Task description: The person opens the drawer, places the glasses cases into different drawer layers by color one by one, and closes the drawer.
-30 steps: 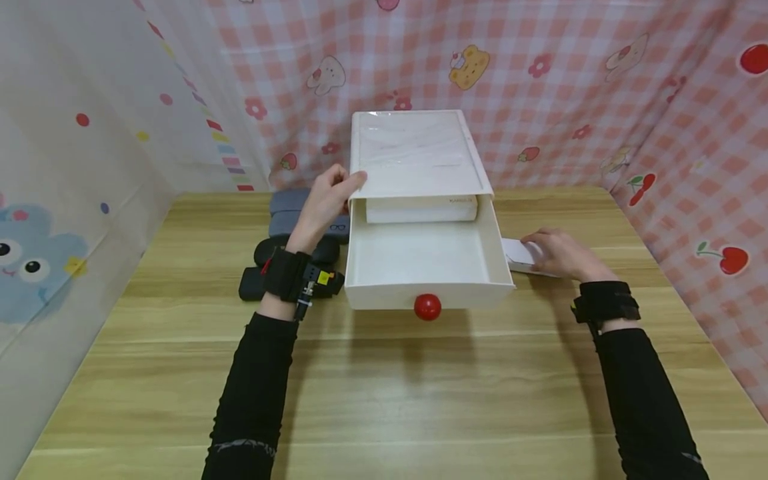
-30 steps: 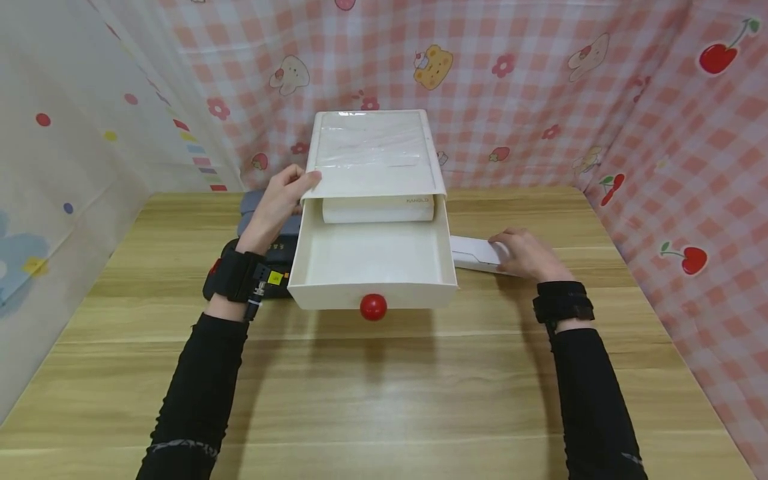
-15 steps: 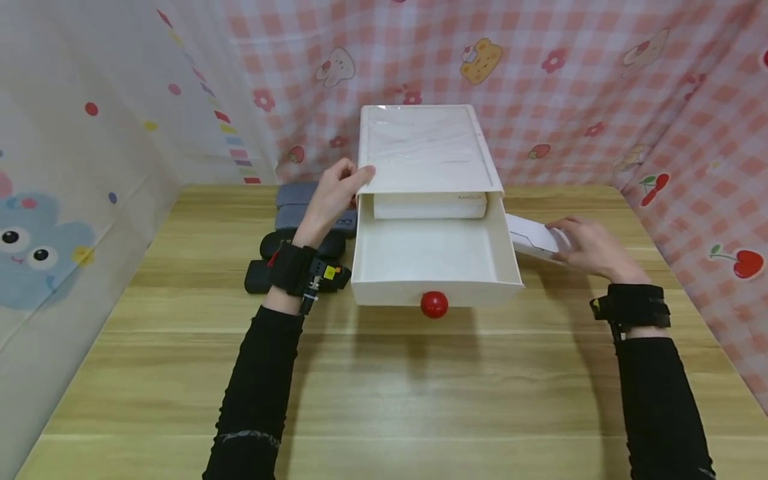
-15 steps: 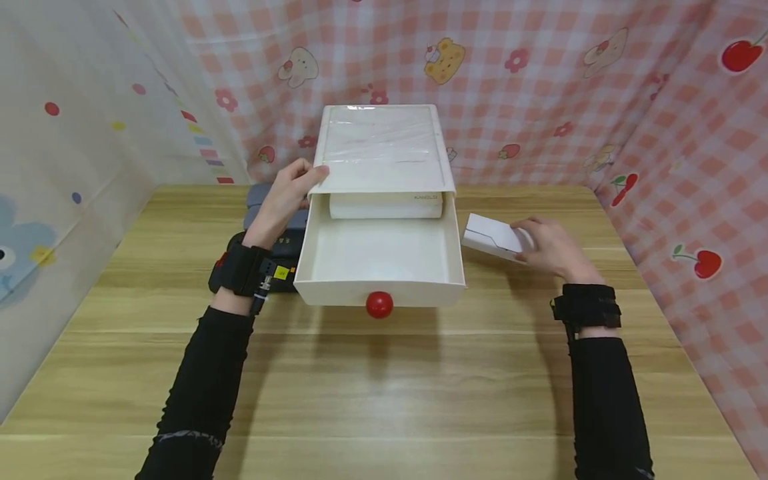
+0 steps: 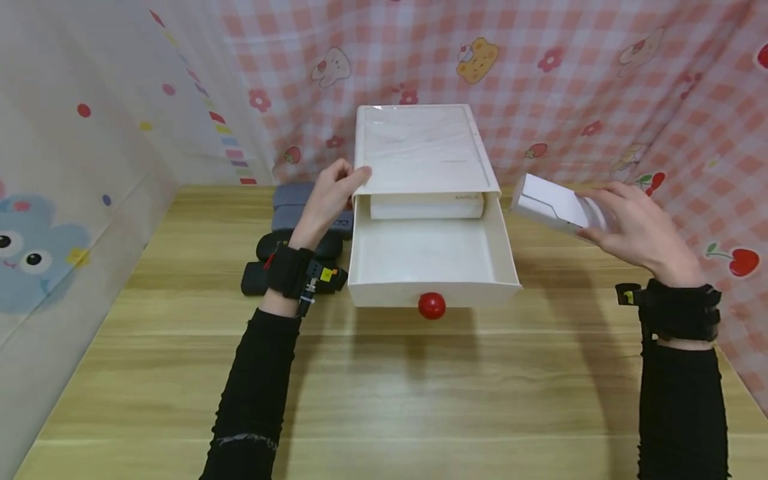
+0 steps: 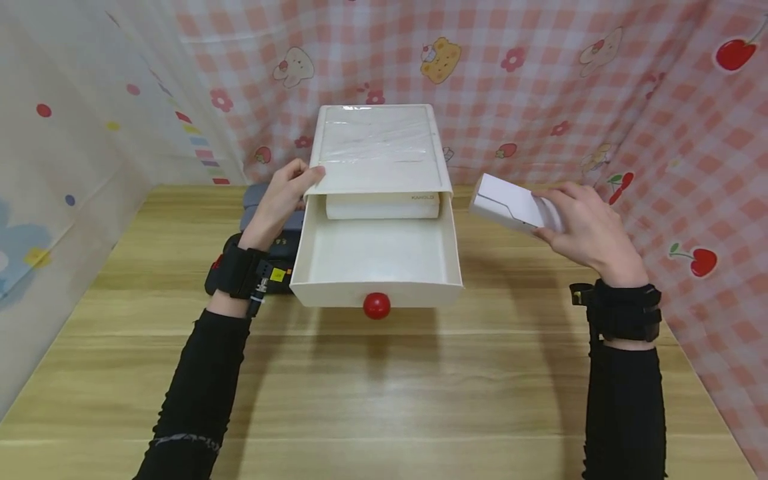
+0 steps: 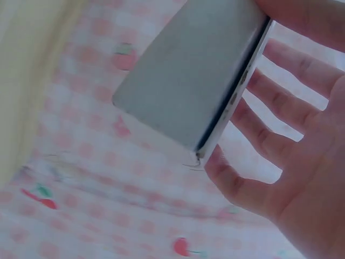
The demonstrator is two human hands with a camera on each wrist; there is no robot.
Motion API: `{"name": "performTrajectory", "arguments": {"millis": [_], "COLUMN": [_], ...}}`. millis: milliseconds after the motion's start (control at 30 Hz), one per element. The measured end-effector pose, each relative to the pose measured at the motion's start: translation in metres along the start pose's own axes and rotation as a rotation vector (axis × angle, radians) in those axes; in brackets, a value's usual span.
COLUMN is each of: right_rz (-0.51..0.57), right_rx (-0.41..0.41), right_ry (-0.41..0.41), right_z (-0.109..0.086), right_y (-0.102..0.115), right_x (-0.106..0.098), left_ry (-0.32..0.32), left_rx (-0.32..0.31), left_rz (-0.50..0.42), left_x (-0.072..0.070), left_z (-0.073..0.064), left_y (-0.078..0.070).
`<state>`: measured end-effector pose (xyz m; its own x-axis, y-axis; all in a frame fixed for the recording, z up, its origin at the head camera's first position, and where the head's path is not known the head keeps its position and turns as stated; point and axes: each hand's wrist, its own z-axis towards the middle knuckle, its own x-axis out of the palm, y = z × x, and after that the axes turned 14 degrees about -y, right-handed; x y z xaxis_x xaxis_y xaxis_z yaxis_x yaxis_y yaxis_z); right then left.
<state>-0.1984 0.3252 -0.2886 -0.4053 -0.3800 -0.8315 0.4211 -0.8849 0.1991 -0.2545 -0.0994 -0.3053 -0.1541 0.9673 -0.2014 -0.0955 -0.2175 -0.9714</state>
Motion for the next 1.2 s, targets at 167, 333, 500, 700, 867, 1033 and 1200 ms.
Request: {"name": "performTrajectory", "arguments": {"millis": [167,333,500,700,867,1033,1200], "right_rz": [-0.019,0.011,0.022,0.025,0.026,0.047,0.059], "right_rx": [-0.021,-0.100,-0.197,-0.350,-0.453,-0.506,-0.537], "right_ry": [-0.060,-0.135,-0.129,-0.091,-0.059,-0.008,0.046], "right_z": [0.005,0.012,0.021,0.037,0.047,0.054,0.057], "right_y": [0.024,0.045,0.071,0.101,0.121,0.141,0.157], "right_x": [-0.026,-0.046,-0.057,-0.056,-0.048,-0.036,-0.021], "left_ry": [-0.006,-0.005,-0.005,0.002,0.014,0.009,0.008], "left_rx": [-0.005,-0.012,-0.001,0.005,0.001,-0.001,-0.005], "left_rz": [0.014,0.015,0.015,0.017,0.017,0.018,0.006], "left_x": [-0.002,-0.002,-0.002,-0.002,-0.002,-0.001,0.000], "left_z": [0.000,-0.002,-0.004,-0.004,-0.003,-0.003,-0.003], "left_y": [-0.001,-0.001,0.001,0.002,0.002,0.002,0.002]}}
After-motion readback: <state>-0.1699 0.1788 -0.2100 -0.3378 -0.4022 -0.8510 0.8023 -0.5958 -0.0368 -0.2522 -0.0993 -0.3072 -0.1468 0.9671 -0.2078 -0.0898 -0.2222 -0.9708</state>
